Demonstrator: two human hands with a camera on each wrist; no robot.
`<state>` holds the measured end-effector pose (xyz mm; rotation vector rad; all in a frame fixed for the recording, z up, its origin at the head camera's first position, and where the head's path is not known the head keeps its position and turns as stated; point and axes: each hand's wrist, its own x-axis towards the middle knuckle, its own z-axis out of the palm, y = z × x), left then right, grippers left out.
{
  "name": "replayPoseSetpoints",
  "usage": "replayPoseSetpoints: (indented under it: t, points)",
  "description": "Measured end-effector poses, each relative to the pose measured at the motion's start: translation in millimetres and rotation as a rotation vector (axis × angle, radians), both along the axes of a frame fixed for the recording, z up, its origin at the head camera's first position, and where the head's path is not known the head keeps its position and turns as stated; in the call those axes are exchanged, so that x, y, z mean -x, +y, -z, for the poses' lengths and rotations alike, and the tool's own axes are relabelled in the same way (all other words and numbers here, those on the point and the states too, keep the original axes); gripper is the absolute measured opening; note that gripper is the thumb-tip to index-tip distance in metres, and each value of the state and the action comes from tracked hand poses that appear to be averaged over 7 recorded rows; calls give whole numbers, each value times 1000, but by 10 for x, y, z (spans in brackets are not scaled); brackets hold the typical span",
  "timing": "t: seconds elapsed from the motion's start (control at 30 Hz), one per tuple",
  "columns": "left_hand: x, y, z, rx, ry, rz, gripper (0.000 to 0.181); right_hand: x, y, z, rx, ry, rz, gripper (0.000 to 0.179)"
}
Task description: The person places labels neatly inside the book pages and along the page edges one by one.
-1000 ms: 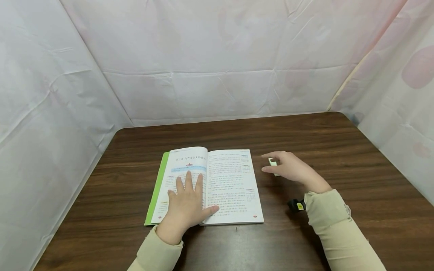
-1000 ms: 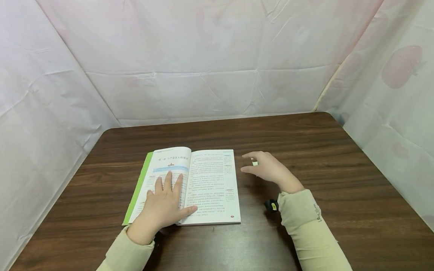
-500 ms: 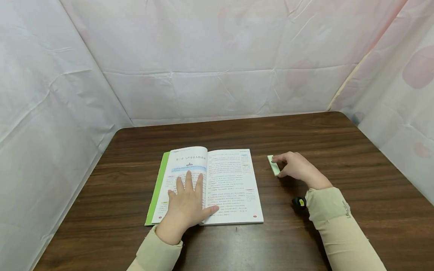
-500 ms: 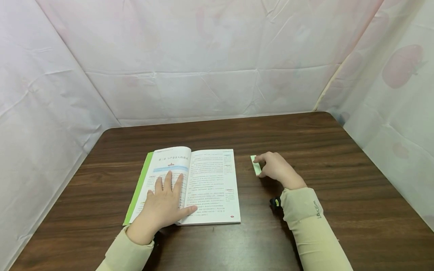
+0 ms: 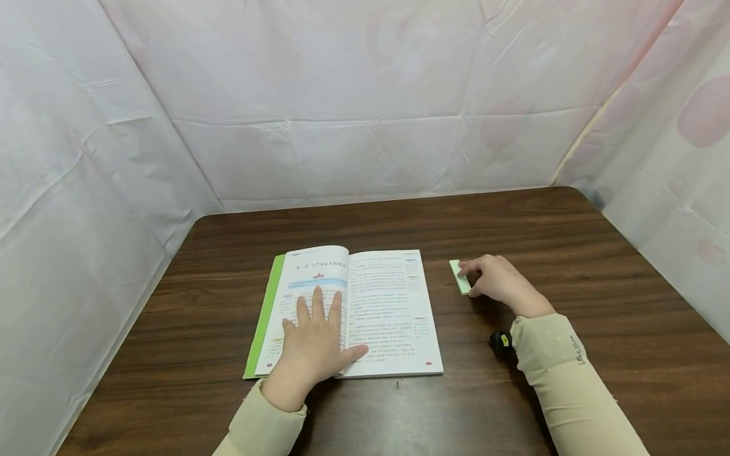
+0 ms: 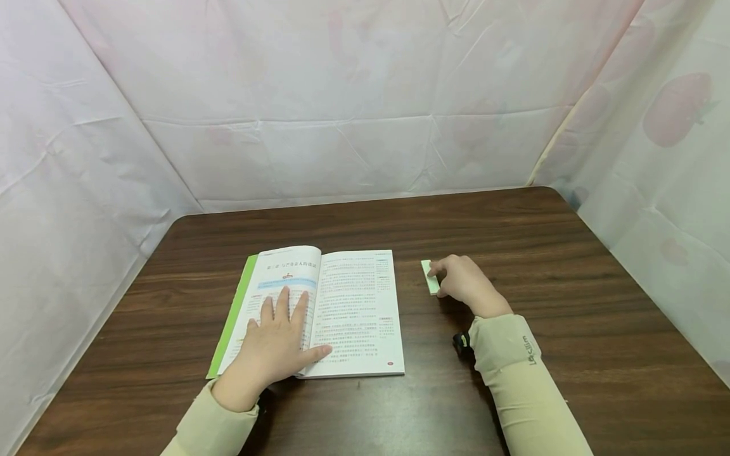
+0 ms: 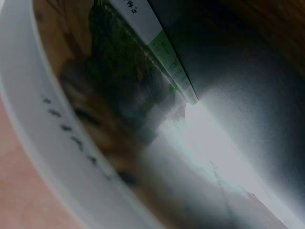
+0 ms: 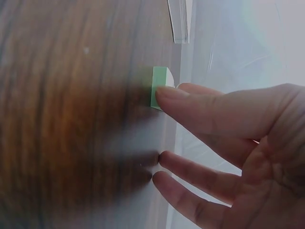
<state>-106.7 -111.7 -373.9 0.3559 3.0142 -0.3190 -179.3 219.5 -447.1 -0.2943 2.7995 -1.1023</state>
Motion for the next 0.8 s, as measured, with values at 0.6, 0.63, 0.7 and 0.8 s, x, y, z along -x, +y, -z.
replayPoseSetpoints:
  t: [0.6, 0.63, 0.7, 0.8]
  points:
    - [10, -10, 17, -9, 8, 12, 103, 19, -59, 33, -33, 21, -19, 44]
    - [12, -10, 18, -14, 7, 14, 103, 15, -67, 35, -40, 31, -14, 44]
    - [14, -12, 19, -23, 5, 19, 103, 6, -76, 36, -55, 45, -7, 42]
    - [20, -14, 13, -33, 9, 29, 104, -8, -66, 37, -65, 52, -2, 39]
